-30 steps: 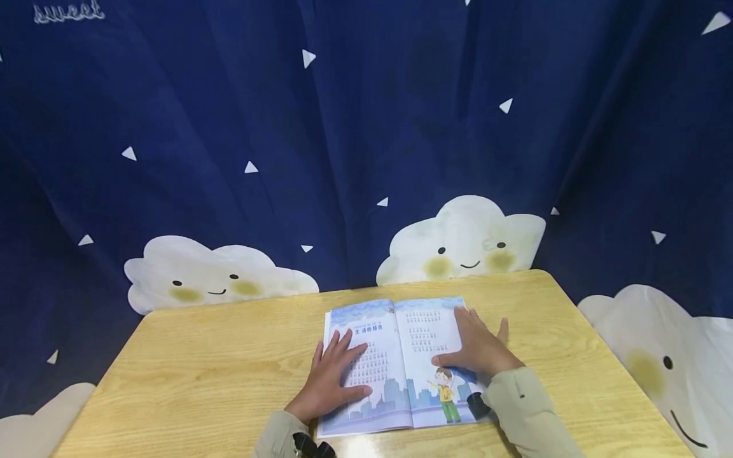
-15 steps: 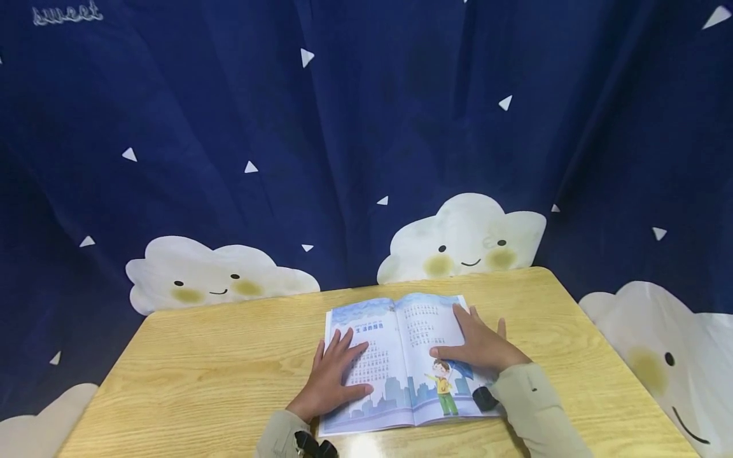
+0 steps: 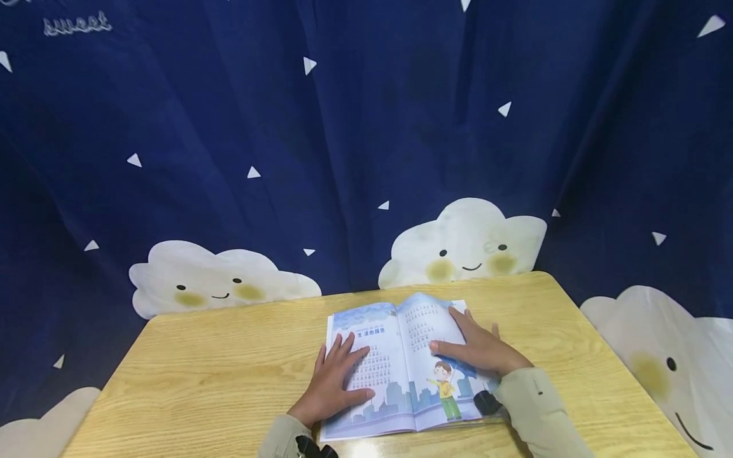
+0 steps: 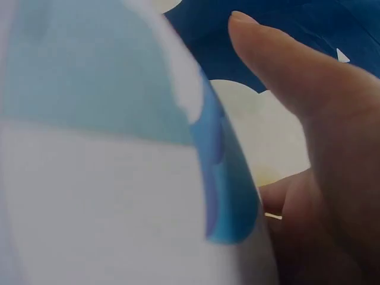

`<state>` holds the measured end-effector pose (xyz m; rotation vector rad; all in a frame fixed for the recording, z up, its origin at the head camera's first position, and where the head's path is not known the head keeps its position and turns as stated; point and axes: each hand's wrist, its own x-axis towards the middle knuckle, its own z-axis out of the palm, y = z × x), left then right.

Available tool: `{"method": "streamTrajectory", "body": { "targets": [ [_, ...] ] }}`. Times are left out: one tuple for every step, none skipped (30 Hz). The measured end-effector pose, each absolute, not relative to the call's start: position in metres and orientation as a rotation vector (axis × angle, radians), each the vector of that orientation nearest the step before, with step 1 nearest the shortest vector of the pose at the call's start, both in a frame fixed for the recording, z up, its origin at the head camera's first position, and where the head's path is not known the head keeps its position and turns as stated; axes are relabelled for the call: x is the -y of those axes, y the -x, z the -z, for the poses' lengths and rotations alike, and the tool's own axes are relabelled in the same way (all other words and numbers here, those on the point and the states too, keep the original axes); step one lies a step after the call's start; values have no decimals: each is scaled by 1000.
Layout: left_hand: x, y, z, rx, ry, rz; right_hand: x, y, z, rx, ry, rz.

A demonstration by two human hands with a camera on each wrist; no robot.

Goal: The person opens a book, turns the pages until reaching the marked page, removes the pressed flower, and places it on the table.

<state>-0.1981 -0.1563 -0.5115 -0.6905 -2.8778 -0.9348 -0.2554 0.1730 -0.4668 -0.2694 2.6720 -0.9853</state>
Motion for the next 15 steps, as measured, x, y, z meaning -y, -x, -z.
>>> {"method": "streamTrajectory", "body": {
  "targets": [
    [156,198,511,2876,694,932,-173,255,467,-2665,269,998],
    [156,198,510,2873,699,927,-173,255,466,-2660,276,1016],
    [156,198,510,2871,702,926,-172,255,465,-2656,278,1031],
    [156,198,510,2869,704,924,-172,255,465,-2649,275,1054],
    [156,199,509,2866,707,914,-172,255,464,-2642,270,1083],
    [157,199,509,2862,709,910,-172,255,463,-2639,268,1107],
    [157,200,509,2859,710,902,-171,256,462,-2633,247,1128],
    [157,200,509,2857,709,903,-171,256,461,-2608,223,1166],
    [157,201,509,2858,707,902,-171,256,461,-2579,191,1208],
    [157,201,509,2856,707,900,-171,256,460,-2557,161,1242],
    [157,201,509,2857,707,899,-171,256,460,-2552,139,1258],
    [157,201,509,2859,708,902,-171,256,459,-2552,128,1265],
    [157,201,510,2866,705,903,-172,256,459,-2546,114,1284],
    [157,200,511,2873,702,906,-173,256,459,-2537,122,1308],
    [157,199,512,2884,697,906,-174,256,460,-2541,126,1327]
  ]
}}
